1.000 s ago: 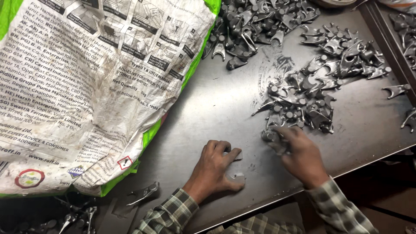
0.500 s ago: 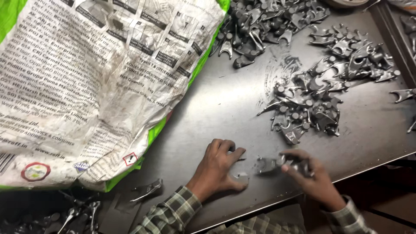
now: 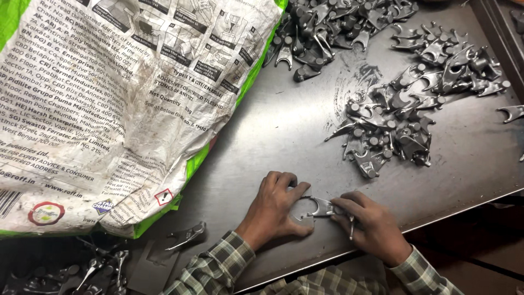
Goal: The person picks up small fork-shaped metal castings one at a time from a pile on a metal work table and places them into a separate group on the table, occasionally turning a piece over in their hands before setting it down. Other workers at the same table handle similar castings.
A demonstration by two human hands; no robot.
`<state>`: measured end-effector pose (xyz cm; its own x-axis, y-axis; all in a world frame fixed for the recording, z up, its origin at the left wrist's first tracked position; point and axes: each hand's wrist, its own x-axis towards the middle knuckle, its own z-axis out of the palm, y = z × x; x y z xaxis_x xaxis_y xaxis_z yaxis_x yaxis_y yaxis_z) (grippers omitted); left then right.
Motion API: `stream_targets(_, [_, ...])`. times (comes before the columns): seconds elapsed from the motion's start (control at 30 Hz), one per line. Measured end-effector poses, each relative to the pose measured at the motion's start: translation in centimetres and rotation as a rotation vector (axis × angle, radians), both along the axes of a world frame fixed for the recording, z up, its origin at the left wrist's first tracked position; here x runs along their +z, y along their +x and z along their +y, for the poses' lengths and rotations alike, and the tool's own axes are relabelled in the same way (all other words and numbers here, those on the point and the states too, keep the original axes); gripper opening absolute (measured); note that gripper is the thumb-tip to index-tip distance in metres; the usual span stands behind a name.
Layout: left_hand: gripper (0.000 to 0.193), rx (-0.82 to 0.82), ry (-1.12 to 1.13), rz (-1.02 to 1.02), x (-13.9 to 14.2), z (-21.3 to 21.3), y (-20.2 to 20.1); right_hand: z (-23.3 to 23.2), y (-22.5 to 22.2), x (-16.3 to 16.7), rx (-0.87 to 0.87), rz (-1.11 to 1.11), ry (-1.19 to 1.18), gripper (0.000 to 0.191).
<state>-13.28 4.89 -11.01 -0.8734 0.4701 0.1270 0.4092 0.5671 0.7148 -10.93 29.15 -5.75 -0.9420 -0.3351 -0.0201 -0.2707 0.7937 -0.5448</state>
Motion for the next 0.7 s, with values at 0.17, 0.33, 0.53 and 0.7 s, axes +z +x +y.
stream_targets(0.17, [0.083,0.006,0.011,0.006,0.3,-0.2,0.1,-0.9,-0.4,-0.4,0.038,-0.031,0.020,0.036])
stream_targets(0.33, [0.083,-0.016,0.003,-0.002,0.5,-0.2,-0.1,2.2,0.2,-1.7,0.017,-0.016,-0.063,0.036])
stream_targets(0.53, [0.083,-0.017,-0.023,-0.072,0.2,0.0,-0.1,9.3,0.4,-2.4,-0.417,-0.672,-1.648,0.046])
stream_targets(0.7, [0.084,-0.010,0.011,-0.024,0.3,-0.2,-0.1,9.1,-1.4,-3.9,-0.613,-0.102,-0.742,0.025])
